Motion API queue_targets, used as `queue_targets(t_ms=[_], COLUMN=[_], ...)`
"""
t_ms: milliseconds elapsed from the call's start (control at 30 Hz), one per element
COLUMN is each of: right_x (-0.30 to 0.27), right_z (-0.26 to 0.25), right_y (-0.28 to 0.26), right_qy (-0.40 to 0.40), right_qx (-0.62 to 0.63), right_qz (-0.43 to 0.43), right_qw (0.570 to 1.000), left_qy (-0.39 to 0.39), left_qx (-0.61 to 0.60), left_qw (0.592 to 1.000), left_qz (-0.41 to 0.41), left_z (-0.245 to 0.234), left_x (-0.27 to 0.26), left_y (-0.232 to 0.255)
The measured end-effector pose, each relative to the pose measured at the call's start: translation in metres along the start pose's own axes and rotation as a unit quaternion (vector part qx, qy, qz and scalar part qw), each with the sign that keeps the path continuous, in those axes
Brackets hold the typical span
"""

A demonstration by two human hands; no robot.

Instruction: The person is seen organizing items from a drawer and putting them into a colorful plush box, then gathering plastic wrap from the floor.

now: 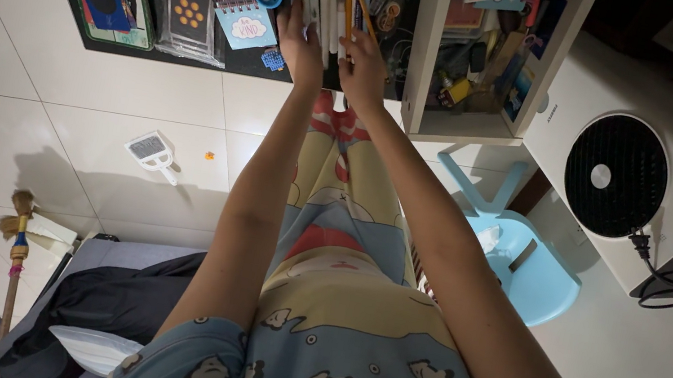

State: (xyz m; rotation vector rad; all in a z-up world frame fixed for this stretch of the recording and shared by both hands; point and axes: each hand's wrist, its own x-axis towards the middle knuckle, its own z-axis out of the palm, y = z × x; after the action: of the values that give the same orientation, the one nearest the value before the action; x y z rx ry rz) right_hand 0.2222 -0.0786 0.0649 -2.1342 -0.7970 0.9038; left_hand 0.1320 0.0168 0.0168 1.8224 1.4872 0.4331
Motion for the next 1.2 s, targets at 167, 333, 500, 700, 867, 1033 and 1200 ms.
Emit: queue_targets(t_ms=[167, 333, 500, 700, 867, 1033, 1200], right_x=[-0.005, -0.016, -0.046, -0.098, -0.126, -0.136, -0.136], right_z=[-0.002, -0.012, -0.063, -0.125, -0.157, -0.192, -0.242], right_y=[-0.006, -0.024, -0.074, -0.063, -0.006, 0.064, 0.104], right_qy=[-0.012, -0.015, 0.053, 0.144, 0.159, 0.127, -0.009], right_qx=[0.012, 0.011, 0.016, 0.047, 0.051, 0.033, -0.064], right_qz=[-0.001, -0.001, -0.046, -0.098, -0.023, 0.028, -0.018], right_qw=[1.000, 1.000, 0.997, 0.984, 0.986, 0.991, 0.998], left_qy=[-0.004, -0.017, -0.070, -0.146, -0.203, -0.223, -0.204], left_qx=[-0.019, -0.042, -0.060, -0.170, -0.162, -0.160, 0.012], left_qw=[1.000, 0.999, 0.988, 0.957, 0.949, 0.954, 0.978], left_qz=[-0.020, 0.016, 0.127, 0.184, 0.176, 0.123, 0.052], left_z=[-0.007, -0.030, -0.061, -0.088, -0.059, 0.017, 0.119], left_x=[-0.004, -0.023, -0.059, -0.097, -0.135, -0.176, -0.198], left_y=[0.016, 0.051, 0.105, 0.185, 0.224, 0.208, 0.148])
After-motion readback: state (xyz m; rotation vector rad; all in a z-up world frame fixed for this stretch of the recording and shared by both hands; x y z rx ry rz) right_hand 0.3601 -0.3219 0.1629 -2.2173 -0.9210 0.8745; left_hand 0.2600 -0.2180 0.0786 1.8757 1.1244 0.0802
